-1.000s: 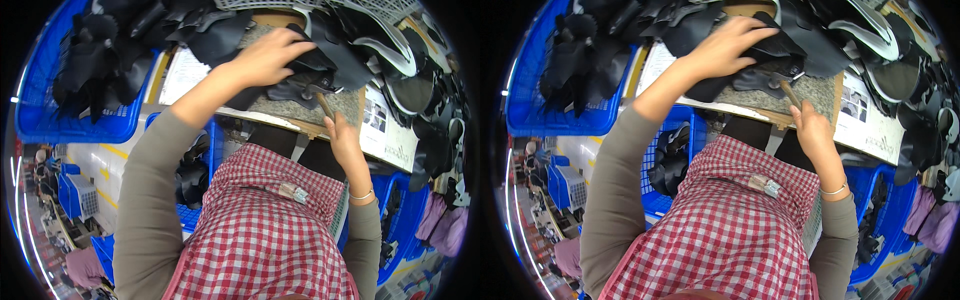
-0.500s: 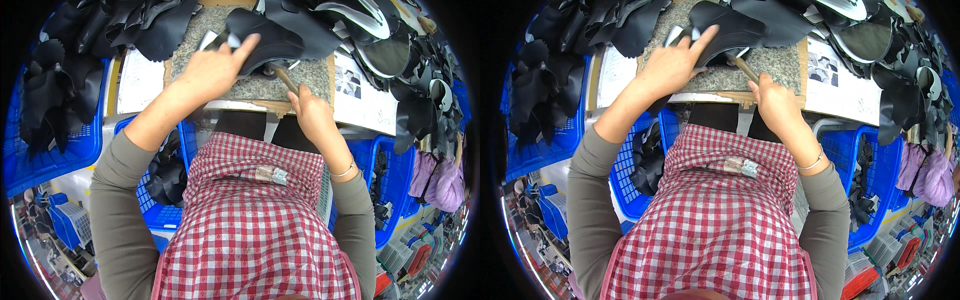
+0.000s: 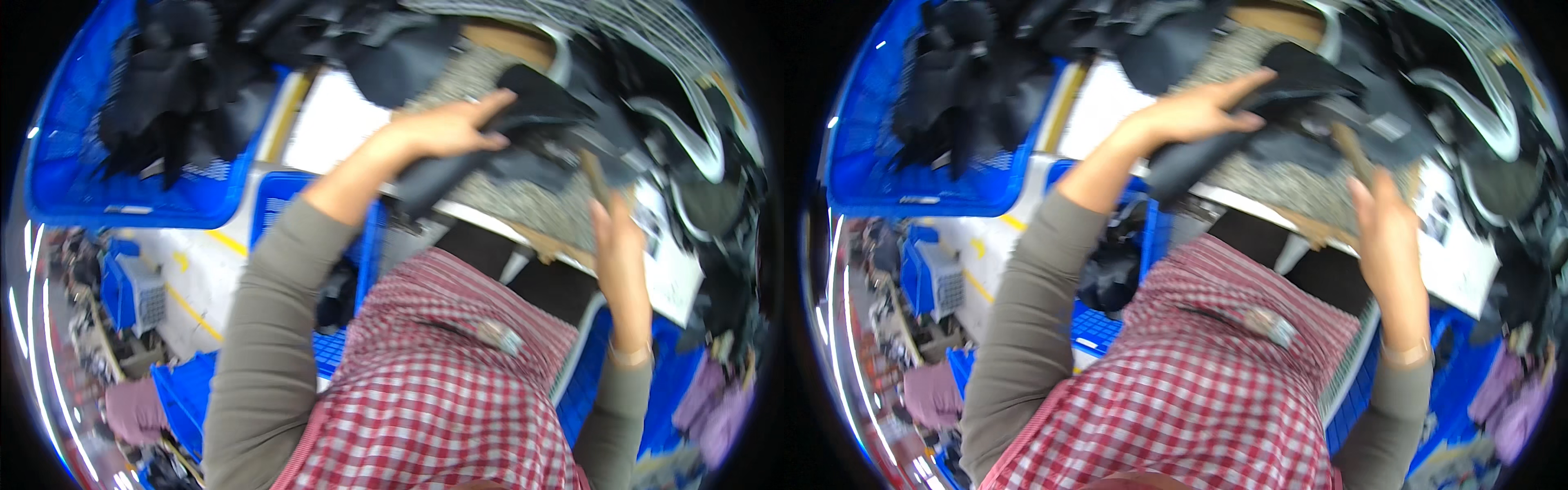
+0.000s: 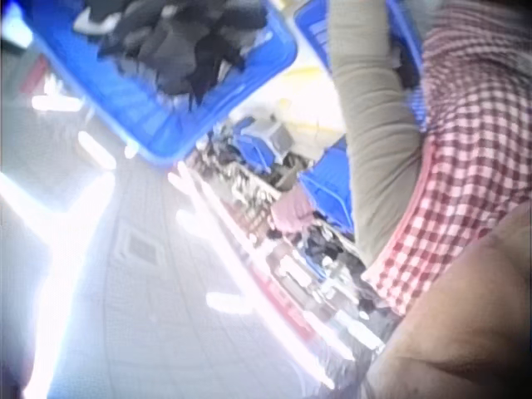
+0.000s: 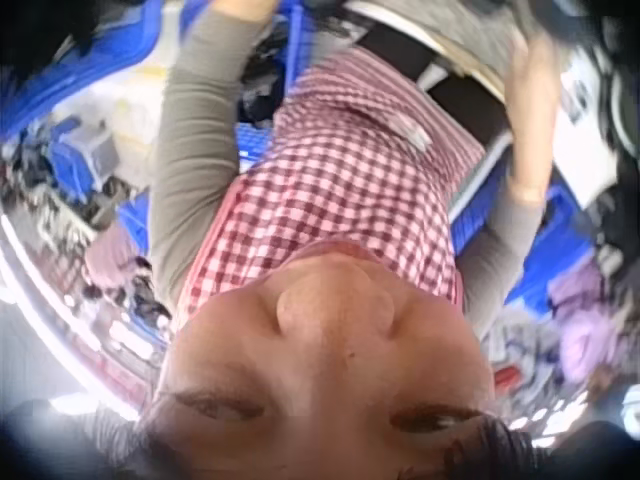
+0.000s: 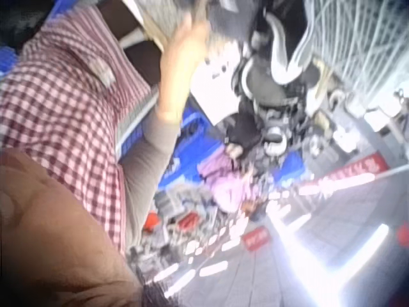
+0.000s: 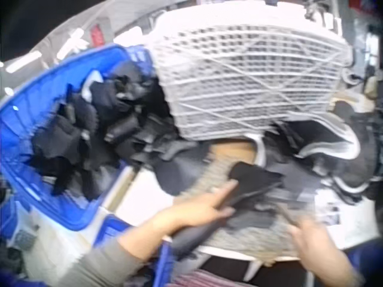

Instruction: The person repeatedly picks black shoe parts from a blue bin, places them on a work surface, and trims edges with a knife. Trimmed pieces are returned to the bin. The person also uses a pen to mark some parts and handles white shoe parts briefly.

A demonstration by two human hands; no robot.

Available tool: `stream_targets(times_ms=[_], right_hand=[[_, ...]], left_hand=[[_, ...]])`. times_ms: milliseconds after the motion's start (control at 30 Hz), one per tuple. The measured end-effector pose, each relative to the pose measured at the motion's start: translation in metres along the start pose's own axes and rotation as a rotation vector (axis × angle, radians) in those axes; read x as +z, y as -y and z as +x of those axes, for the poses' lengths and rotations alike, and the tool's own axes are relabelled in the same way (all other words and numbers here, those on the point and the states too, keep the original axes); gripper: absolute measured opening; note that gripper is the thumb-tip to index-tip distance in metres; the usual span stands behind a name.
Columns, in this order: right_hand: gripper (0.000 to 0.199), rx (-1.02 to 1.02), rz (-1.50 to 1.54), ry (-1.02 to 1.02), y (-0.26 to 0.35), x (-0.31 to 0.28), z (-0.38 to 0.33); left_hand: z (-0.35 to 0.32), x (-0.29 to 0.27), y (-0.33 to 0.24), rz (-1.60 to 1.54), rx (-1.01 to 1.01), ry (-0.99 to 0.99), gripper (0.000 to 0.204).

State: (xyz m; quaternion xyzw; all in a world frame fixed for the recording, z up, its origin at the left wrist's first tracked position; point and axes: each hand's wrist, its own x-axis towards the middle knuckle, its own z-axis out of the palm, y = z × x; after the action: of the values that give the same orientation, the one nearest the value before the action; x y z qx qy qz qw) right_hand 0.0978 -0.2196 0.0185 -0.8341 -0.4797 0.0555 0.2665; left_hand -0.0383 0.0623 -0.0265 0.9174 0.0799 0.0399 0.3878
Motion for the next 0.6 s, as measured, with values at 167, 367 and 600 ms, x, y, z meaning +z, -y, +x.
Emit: stream_targets(times_ms=[167, 367, 600], right_hand=[[0.041, 0.032, -0.066, 0.283, 0.005, 0.034, 0.009], [0.041, 0.015, 0.139, 0.275, -0.017, 0.025, -0.031], [0.04, 0.119, 0.249, 0.313, -0.013, -0.002, -0.054]], left_hand=[[0.008, -0.002, -0.009, -0.085, -0.093, 0.019, 0.083], [-0.116, -0.015, -0.039, 0.148, -0.308, -0.265, 0.08], [-0.355, -0.08, -0.055, 0.631, -0.945, 0.212, 0.071]])
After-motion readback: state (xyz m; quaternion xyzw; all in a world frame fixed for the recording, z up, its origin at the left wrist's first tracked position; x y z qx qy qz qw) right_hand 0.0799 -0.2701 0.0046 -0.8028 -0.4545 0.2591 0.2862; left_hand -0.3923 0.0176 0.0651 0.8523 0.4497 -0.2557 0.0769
